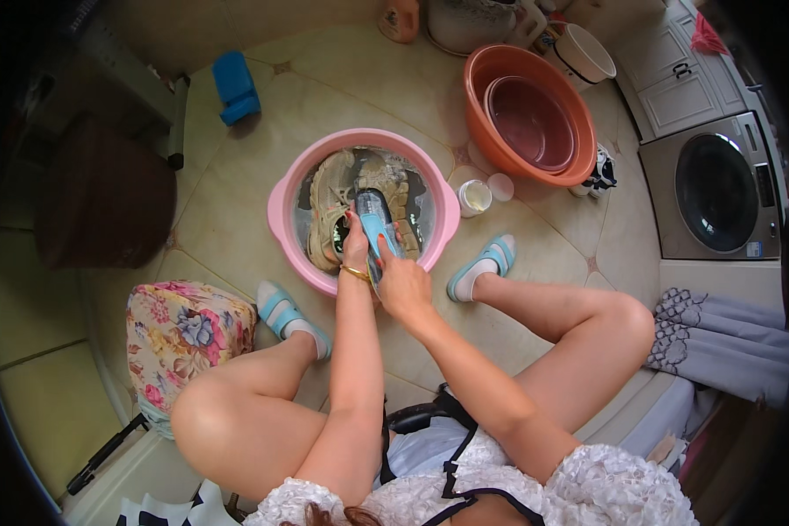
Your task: The person rinses a pink cloth under running water, then sits on the floor and scrubs a pair of sneakers in a pink basin using a brush. The person repeatedly scrubs the soles and uppers of the shoes.
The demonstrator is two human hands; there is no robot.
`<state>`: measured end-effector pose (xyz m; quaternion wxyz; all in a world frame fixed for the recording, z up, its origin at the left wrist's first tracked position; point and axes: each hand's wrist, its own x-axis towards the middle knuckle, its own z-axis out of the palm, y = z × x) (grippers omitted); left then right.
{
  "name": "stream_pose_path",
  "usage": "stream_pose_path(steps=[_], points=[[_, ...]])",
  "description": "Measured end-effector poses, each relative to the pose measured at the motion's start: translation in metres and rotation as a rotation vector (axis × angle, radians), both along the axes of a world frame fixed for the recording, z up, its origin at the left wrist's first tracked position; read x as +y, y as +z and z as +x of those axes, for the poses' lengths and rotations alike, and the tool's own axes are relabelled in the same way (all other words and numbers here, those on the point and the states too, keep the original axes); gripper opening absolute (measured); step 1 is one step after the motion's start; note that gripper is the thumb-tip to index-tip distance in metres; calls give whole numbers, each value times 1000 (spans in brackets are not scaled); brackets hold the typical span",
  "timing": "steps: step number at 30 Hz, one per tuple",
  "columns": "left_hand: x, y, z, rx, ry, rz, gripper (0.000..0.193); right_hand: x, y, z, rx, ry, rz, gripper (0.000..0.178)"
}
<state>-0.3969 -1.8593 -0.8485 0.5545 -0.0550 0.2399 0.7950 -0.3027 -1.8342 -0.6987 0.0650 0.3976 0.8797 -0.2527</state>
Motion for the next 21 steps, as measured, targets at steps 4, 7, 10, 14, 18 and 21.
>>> stream_pose_path(steps=[4,7,10,14,18,21], points=[[6,-38,4,118,125,-167,61,13,-11,-28,116,-14,97,41],[-10,-69,-16,320,324,-259,64,17,-8,-54,96,19,47,38],[16,5,7,32,-37,-133,52,13,-11,11,17,-56,-18,35],[1,17,11,227,141,-172,54,-2,-9,-3,57,-50,40,35],[-15,-7,-11,532,233,-390,59,15,-22,-48,111,-4,76,39],[-11,18,-7,135,192,-163,62,-10,-1,-1,31,-8,-27,41]])
